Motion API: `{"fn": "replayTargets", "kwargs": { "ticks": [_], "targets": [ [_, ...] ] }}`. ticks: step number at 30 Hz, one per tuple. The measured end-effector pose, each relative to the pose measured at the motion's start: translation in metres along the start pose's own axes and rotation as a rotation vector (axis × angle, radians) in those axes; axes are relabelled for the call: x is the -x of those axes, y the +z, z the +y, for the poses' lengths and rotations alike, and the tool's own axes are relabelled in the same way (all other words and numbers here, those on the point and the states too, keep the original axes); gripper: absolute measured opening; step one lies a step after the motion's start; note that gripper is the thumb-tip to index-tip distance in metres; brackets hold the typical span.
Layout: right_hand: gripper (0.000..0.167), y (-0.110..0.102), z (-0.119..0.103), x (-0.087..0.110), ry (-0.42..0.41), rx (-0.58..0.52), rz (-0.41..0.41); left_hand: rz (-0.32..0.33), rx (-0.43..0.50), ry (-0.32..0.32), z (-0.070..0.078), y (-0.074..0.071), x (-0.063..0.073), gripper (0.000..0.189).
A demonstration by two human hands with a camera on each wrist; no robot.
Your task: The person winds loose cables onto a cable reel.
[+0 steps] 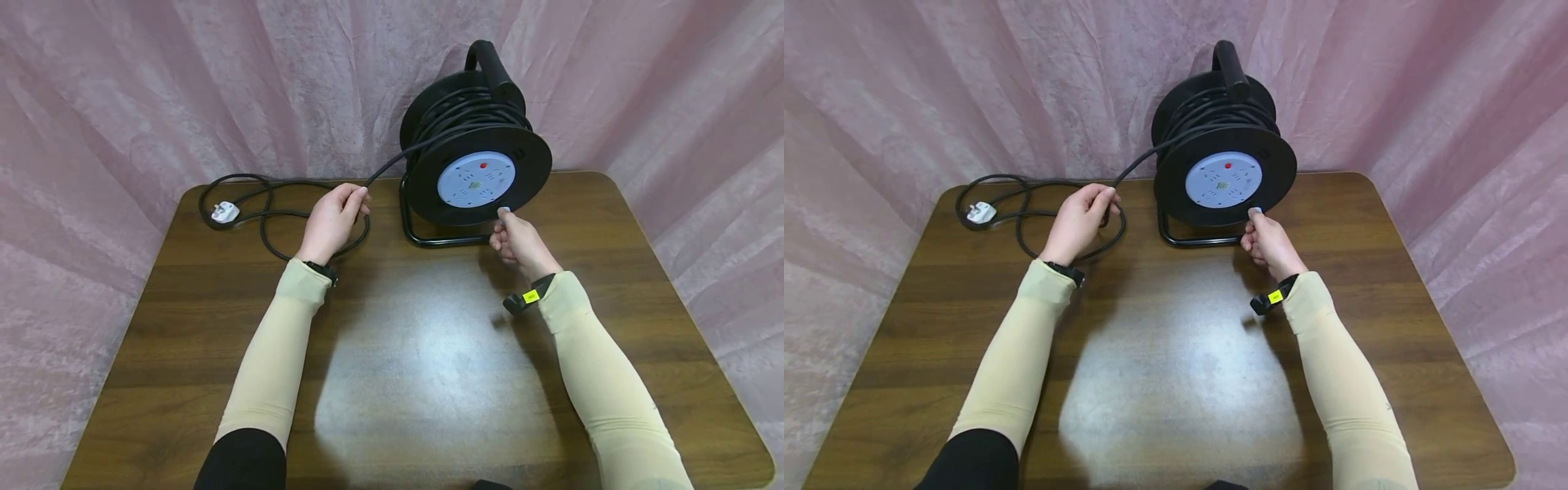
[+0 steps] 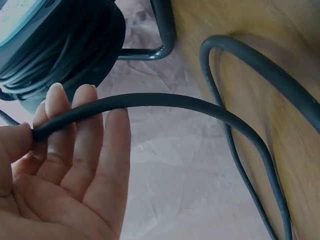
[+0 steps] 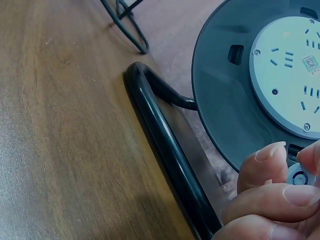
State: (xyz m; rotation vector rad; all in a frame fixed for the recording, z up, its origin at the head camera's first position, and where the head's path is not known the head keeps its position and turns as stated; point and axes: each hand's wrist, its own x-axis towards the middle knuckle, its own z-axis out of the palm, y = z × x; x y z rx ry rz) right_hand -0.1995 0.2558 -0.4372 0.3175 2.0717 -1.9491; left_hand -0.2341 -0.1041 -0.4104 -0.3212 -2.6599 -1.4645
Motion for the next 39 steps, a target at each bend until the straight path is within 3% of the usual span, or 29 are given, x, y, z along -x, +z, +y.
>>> {"fn": "replayTargets", "kwargs": {
  "ticks": [13, 28, 39],
  "targets": [
    [0.045, 0.005, 0.003, -0.001, -0.005, -0.034, -0.045, -0.059, -0.144, -0.030, 0.009, 0.019, -0.014, 0.037],
    [0.044, 0.020, 0.007, -0.005, 0.028, -0.005, -0.083, -0.058, -0.217, 0.103, 0.011, 0.036, -0.010, 0.039],
    [0.042, 0.038, 0.011, -0.011, 0.043, 0.038, -0.057, -0.064, -0.309, 0.105, 0.006, 0.037, -0.005, 0.036]
  ]
}}
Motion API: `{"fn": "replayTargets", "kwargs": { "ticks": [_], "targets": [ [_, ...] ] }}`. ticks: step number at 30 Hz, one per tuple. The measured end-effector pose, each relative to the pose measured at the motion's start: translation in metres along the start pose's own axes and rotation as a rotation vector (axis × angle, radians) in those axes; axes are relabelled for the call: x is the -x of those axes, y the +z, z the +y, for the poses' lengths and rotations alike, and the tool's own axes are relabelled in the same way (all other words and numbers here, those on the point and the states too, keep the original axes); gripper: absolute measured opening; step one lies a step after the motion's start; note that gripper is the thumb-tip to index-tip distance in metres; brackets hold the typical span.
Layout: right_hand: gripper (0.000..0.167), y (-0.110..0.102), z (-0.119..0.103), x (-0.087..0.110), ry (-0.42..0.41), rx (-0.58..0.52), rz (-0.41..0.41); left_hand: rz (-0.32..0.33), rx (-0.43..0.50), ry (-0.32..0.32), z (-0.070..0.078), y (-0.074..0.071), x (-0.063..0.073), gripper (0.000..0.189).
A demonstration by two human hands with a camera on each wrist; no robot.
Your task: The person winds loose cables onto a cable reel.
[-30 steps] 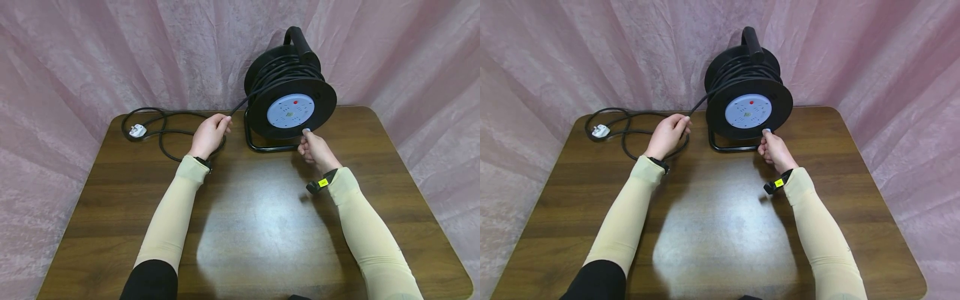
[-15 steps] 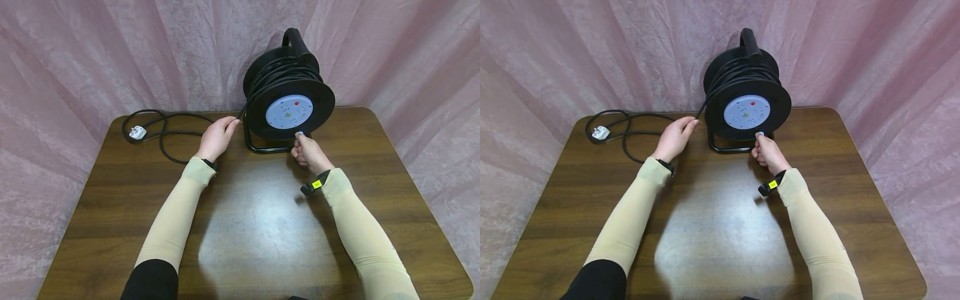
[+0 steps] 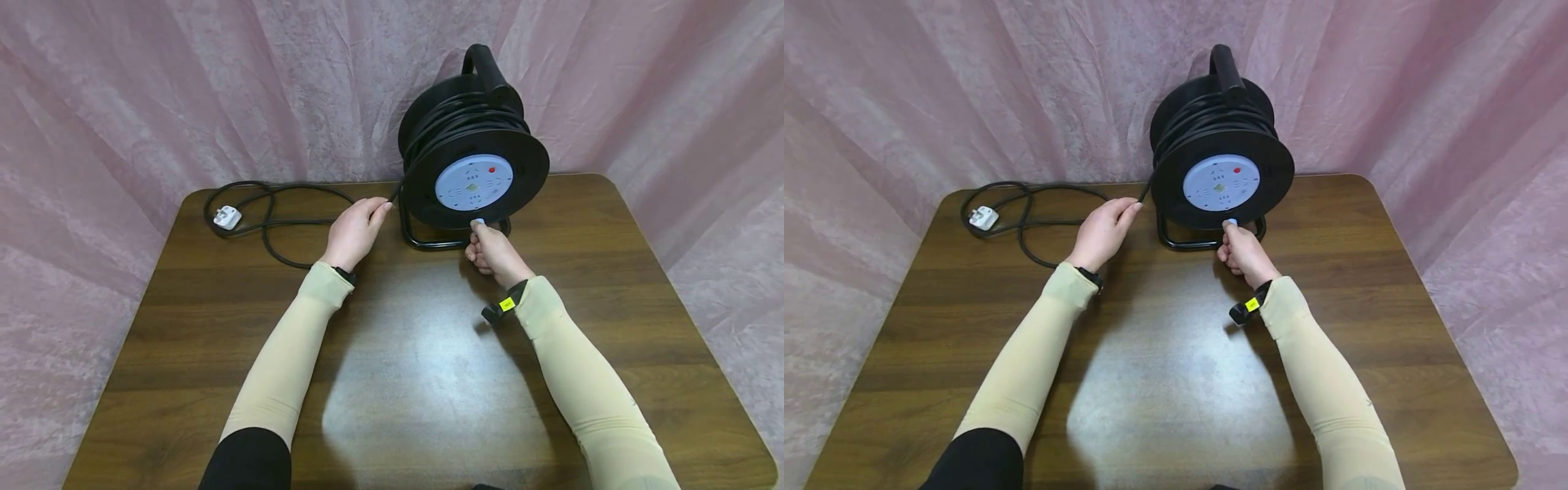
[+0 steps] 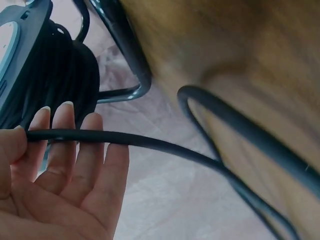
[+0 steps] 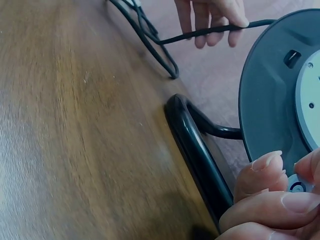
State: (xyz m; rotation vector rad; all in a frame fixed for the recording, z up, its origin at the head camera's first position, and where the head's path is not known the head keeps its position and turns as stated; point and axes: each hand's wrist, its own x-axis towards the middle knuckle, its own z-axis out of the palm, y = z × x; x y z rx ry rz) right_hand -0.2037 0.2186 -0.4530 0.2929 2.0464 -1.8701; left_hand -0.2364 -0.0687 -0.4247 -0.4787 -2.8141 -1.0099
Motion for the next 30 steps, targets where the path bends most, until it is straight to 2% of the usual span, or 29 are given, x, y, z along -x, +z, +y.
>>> {"fn": "replayTargets", "kwargs": {
  "ticks": [5, 13, 22, 30],
  "targets": [
    [0.041, 0.006, 0.001, 0.000, 0.008, -0.015, 0.002, 0.005, -0.067, 0.012, -0.001, -0.001, 0.001, 0.030],
    [0.042, 0.015, 0.003, -0.002, 0.003, -0.034, -0.017, 0.017, -0.128, 0.022, -0.013, 0.001, 0.009, 0.026],
    [0.040, 0.029, 0.003, -0.001, 0.007, -0.044, -0.039, -0.076, -0.164, -0.012, -0.031, 0.001, 0.024, 0.030],
    [0.040, 0.038, 0.001, -0.001, 0.004, -0.057, -0.041, -0.069, -0.176, -0.018, -0.041, -0.003, 0.036, 0.029]
  ]
}}
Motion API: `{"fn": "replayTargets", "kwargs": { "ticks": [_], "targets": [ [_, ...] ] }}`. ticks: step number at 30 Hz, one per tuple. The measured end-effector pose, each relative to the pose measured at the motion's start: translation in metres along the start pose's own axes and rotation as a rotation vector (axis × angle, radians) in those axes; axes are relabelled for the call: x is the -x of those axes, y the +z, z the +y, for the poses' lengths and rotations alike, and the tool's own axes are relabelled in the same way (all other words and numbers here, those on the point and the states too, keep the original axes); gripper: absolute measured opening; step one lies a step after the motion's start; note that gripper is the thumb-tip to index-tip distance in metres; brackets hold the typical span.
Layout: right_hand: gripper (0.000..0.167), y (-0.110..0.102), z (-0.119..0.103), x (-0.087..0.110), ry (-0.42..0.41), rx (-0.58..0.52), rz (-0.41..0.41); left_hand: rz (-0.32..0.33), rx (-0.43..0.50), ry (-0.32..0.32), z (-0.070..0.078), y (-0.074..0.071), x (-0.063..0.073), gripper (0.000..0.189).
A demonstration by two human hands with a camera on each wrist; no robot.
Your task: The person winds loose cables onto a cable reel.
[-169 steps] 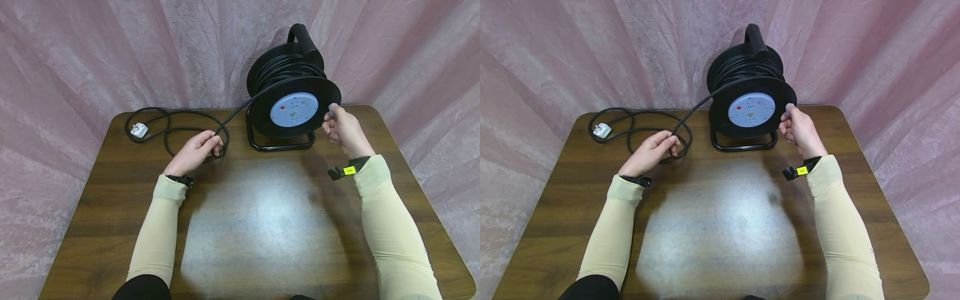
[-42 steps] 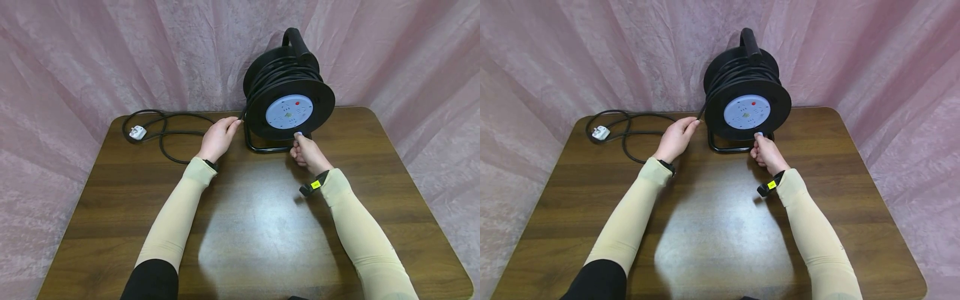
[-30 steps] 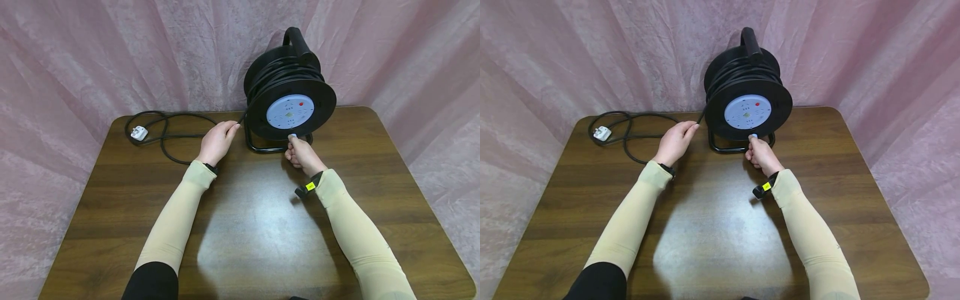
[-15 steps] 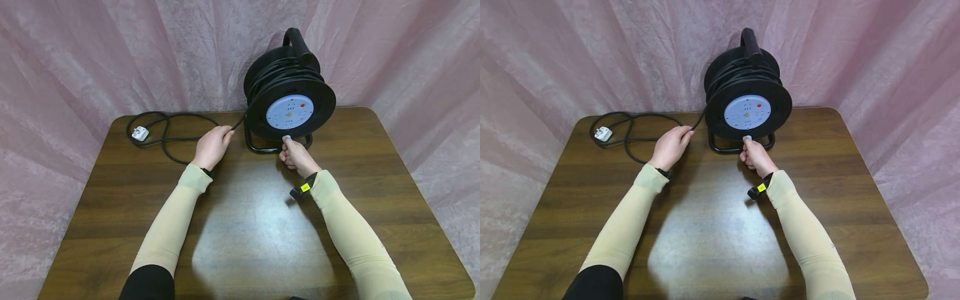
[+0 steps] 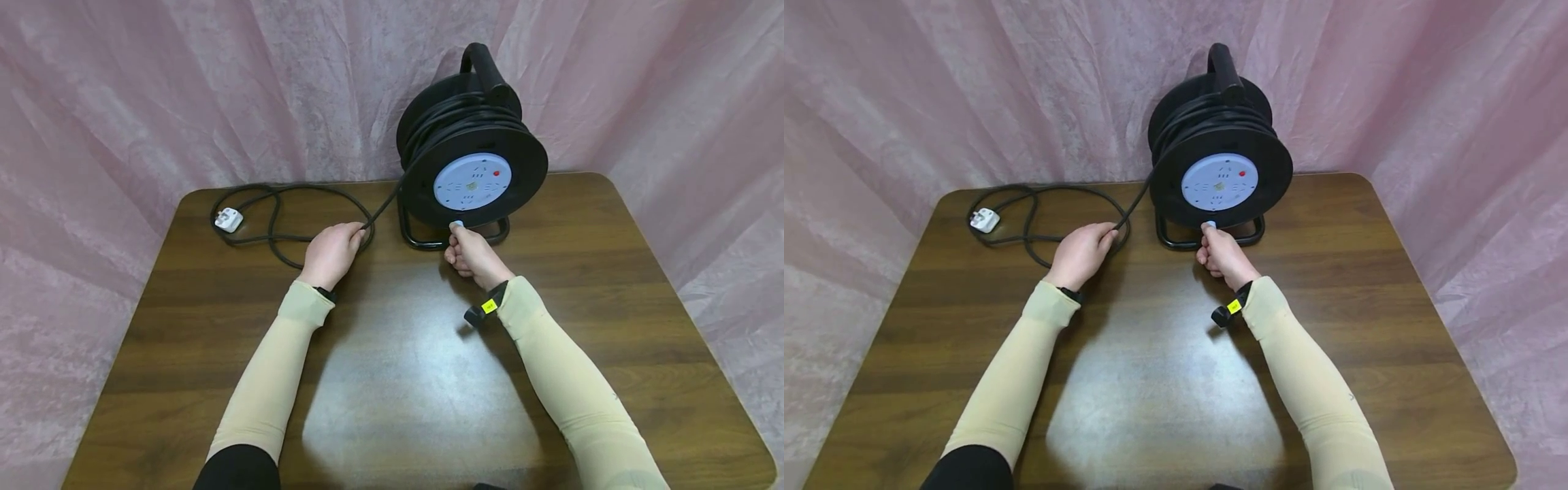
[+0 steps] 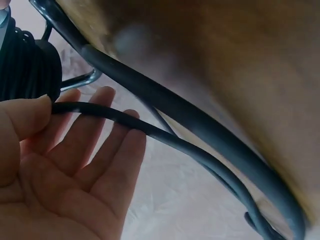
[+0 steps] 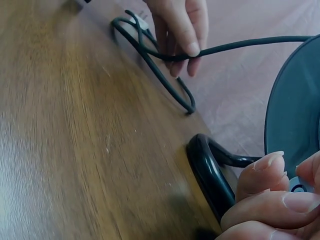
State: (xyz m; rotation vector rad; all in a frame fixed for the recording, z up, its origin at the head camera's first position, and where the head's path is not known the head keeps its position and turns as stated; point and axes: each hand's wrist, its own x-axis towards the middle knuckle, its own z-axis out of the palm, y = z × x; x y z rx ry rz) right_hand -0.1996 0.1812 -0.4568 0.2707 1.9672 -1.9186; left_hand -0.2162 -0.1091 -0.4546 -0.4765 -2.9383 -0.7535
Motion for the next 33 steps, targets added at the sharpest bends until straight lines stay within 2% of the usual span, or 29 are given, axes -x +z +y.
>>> {"fn": "replayTargets", "kwargs": {
  "ticks": [8, 15, 19, 33],
  "targets": [
    [0.039, 0.009, -0.003, 0.000, 0.004, -0.019, -0.004, 0.032, 0.008, -0.019, -0.001, -0.003, 0.006, 0.028],
    [0.039, 0.015, -0.003, -0.002, 0.010, -0.040, -0.006, 0.021, -0.042, -0.092, -0.003, -0.008, 0.009, 0.028],
    [0.038, 0.020, -0.004, -0.003, 0.007, -0.037, -0.011, 0.038, -0.044, -0.131, -0.006, -0.012, 0.010, 0.028],
    [0.037, 0.031, -0.010, -0.003, 0.004, -0.034, -0.034, 0.091, -0.072, -0.125, -0.005, -0.014, 0.007, 0.027]
  ]
}}
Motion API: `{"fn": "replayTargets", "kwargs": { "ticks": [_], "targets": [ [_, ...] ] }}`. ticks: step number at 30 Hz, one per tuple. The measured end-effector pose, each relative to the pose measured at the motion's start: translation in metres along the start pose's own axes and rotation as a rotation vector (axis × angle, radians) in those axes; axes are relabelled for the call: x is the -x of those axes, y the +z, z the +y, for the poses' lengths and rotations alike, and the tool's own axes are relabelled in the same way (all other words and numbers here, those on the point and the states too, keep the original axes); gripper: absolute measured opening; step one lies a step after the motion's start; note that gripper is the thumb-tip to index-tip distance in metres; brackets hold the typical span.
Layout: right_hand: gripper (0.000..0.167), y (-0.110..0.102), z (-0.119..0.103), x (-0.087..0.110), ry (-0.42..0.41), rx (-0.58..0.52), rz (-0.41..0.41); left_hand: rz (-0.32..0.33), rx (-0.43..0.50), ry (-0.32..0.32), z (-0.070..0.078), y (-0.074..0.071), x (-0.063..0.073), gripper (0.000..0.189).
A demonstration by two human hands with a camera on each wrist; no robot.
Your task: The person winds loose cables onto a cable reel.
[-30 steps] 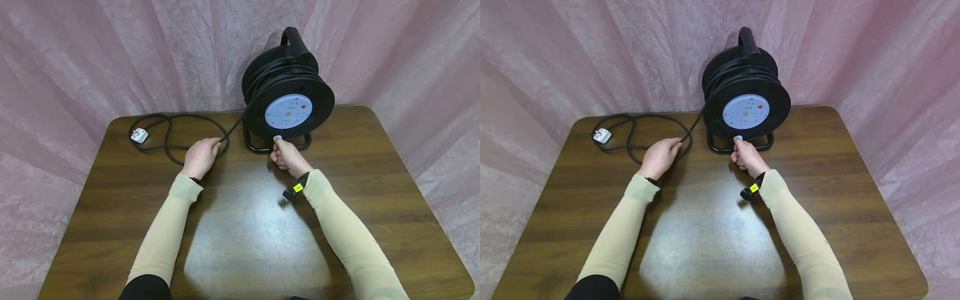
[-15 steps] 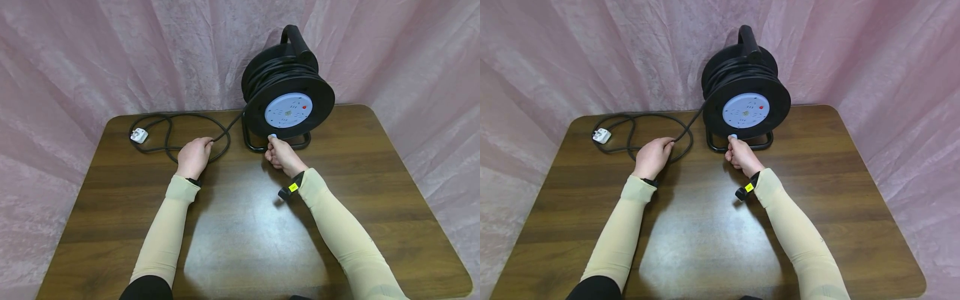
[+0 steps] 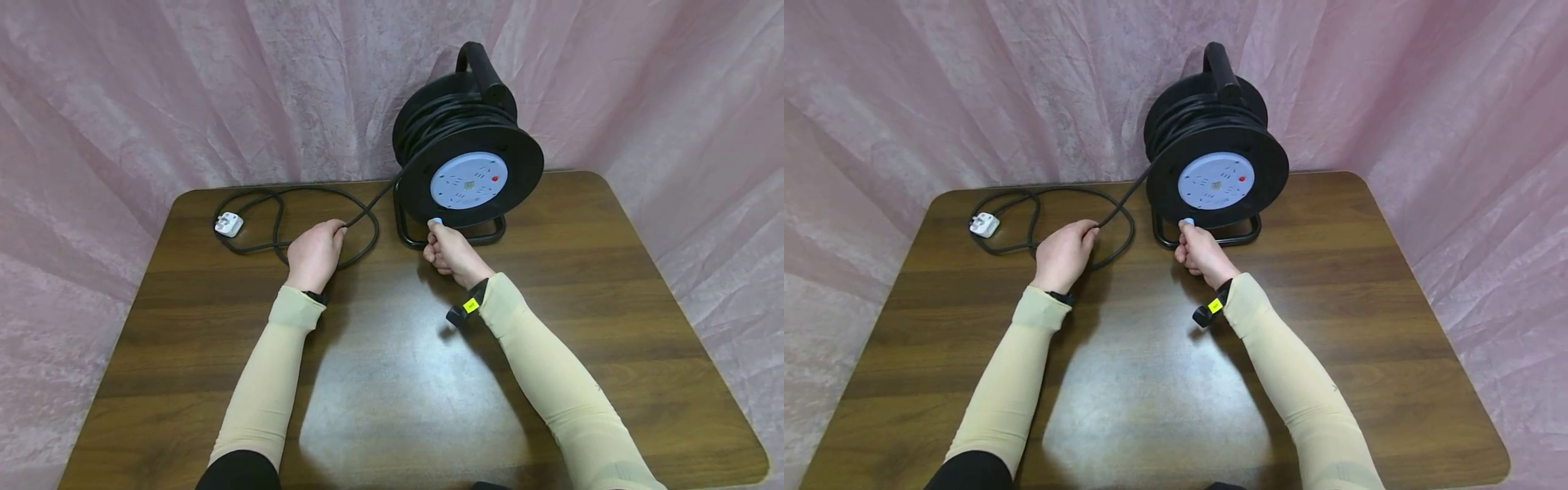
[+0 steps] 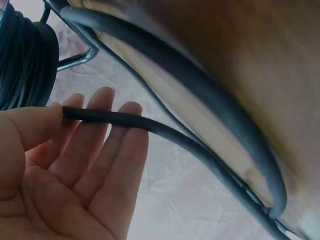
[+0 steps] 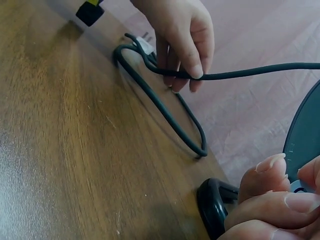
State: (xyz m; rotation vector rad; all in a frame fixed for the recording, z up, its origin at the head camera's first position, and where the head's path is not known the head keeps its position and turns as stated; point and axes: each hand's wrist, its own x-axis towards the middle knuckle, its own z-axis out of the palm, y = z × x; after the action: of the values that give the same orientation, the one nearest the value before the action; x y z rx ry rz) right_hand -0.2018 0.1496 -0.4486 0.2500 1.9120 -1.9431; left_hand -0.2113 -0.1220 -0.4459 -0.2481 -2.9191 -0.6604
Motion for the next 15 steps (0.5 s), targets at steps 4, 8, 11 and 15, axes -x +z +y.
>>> {"fn": "replayTargets", "kwargs": {
  "ticks": [4, 8, 11, 15],
  "targets": [
    [0.037, 0.003, -0.002, 0.002, 0.000, 0.003, -0.002, 0.006, -0.002, 0.002, -0.003, -0.007, -0.006, 0.026],
    [0.037, 0.005, -0.005, 0.003, -0.008, 0.018, -0.011, 0.004, 0.001, -0.002, -0.003, -0.015, -0.014, 0.026],
    [0.038, 0.007, -0.007, 0.003, -0.013, 0.040, -0.019, 0.001, 0.005, -0.012, -0.002, -0.020, -0.019, 0.027],
    [0.039, 0.009, -0.010, 0.004, -0.012, 0.084, -0.019, -0.022, 0.010, -0.024, 0.001, -0.023, -0.024, 0.027]
  ]
}}
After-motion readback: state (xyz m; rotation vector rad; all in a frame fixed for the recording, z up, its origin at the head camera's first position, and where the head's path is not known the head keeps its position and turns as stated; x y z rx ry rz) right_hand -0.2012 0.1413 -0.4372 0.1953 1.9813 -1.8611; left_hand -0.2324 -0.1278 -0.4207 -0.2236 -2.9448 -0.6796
